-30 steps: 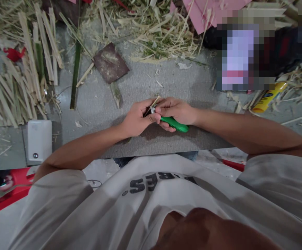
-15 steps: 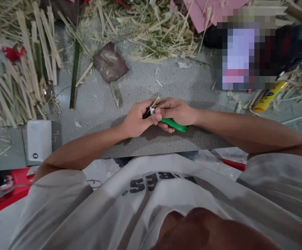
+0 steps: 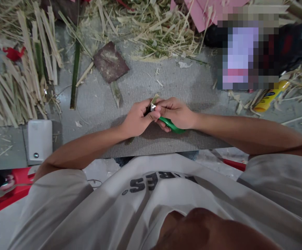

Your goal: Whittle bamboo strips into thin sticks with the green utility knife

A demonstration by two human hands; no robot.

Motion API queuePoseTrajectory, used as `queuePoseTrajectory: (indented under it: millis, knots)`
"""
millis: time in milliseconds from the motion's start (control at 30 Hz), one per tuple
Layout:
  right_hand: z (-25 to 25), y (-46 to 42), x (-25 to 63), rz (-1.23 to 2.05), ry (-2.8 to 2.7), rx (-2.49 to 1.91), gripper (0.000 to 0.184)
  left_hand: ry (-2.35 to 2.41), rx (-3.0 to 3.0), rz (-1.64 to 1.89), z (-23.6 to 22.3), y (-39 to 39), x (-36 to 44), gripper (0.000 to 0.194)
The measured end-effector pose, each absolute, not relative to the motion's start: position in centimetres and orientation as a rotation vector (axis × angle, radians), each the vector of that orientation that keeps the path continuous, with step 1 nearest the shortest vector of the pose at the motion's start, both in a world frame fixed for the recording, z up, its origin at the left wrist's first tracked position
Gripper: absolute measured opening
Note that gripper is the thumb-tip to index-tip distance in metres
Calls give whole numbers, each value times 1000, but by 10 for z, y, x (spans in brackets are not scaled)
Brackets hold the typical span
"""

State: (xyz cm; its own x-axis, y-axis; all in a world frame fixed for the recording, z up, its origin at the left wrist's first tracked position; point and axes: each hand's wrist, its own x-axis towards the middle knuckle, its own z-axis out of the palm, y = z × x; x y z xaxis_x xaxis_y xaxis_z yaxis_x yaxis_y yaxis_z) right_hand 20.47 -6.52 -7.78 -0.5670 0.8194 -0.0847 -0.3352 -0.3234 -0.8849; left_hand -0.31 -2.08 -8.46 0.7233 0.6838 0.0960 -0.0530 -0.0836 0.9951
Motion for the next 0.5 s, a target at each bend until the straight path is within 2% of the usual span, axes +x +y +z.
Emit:
queuePoseTrajectory:
  millis: [267, 367, 500]
  knots:
    - [-80, -51, 218, 2270, -1183, -556, 56, 505, 1545, 621, -83, -21, -3, 59]
    - [-80, -53, 216, 2232, -1163, -578, 55, 517, 1549, 652, -83, -22, -3, 55]
    - [-77, -64, 207, 2044, -1139, -691, 58, 571, 1536, 643, -82, -21, -3, 64]
